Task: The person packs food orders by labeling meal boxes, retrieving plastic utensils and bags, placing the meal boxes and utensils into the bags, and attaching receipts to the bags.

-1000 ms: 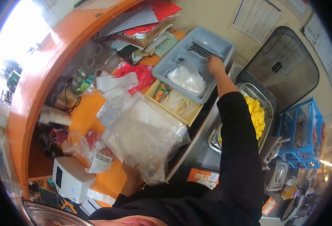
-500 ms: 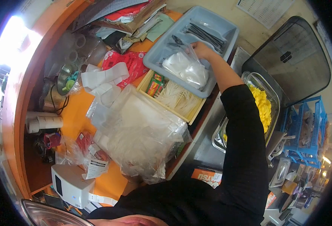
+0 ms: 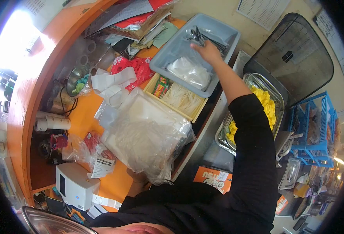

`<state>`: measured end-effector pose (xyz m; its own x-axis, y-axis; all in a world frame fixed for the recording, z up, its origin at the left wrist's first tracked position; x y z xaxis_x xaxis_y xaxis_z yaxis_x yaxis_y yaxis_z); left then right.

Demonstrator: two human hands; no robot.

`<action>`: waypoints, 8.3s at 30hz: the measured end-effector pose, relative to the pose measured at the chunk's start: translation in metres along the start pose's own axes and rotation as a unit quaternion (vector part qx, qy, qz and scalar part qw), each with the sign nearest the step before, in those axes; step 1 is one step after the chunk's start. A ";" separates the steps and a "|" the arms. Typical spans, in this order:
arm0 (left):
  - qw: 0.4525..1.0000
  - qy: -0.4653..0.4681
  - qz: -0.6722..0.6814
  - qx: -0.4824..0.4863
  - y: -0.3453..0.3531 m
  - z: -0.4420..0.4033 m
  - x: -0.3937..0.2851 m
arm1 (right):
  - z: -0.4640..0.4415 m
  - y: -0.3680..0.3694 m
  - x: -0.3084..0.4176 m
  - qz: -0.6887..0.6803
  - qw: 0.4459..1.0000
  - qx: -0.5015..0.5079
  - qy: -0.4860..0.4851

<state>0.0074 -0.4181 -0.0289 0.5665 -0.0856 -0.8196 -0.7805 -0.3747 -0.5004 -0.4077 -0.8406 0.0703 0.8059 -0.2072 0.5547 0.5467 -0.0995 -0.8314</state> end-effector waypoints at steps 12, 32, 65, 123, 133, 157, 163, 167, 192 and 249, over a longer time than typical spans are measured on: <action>1.000 -0.010 -0.004 0.009 0.005 -0.016 -0.022 | 0.085 0.078 0.020 0.187 0.974 0.090 -0.086; 0.991 0.074 -0.107 0.031 0.009 -0.009 -0.024 | 0.026 0.027 0.015 -0.029 0.976 0.193 -0.093; 0.998 0.056 -0.027 0.004 -0.008 -0.029 -0.038 | 0.074 0.005 0.056 -0.210 0.929 0.298 -0.056; 0.908 -0.224 0.354 0.012 0.058 -0.050 0.057 | -0.146 -0.020 -0.068 0.080 0.988 -0.108 -0.075; 0.883 -0.260 0.391 0.029 0.070 -0.065 0.046 | -0.096 -0.029 -0.039 0.161 0.978 -0.111 -0.065; 0.973 0.067 -0.207 0.083 -0.016 -0.027 -0.136 | 0.350 -0.009 0.110 -0.667 0.733 0.131 -0.015; 0.876 -0.225 0.424 -0.043 -0.026 -0.016 -0.030 | 0.394 0.024 0.151 -0.567 0.768 0.213 -0.207; 0.700 -0.290 0.643 -0.117 -0.045 -0.002 -0.009 | 0.427 0.111 0.186 -0.208 0.826 0.291 -0.436; 0.918 -0.208 0.235 -0.242 -0.173 0.411 -0.100 | 0.729 -0.165 0.183 -0.496 0.515 0.347 -0.606; 0.734 0.167 -0.340 -0.564 -0.499 0.548 0.171 | 1.075 0.548 0.111 -0.023 0.420 0.630 -0.652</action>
<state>0.3489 0.2602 -0.0723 0.9041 0.3245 -0.2779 0.3213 -0.9452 -0.0584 0.2255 0.1279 -0.2881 -0.2226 0.5582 0.7993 -0.4080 0.6913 -0.5964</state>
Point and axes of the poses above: each hand's wrist, its own z-axis away from the middle knuckle, its own y-axis out of the palm, x = y × z, the point moved 10 cm from there along -z, towards the middle knuckle, and after that the axes turned 2 degrees about y, right-handed, at the moved point
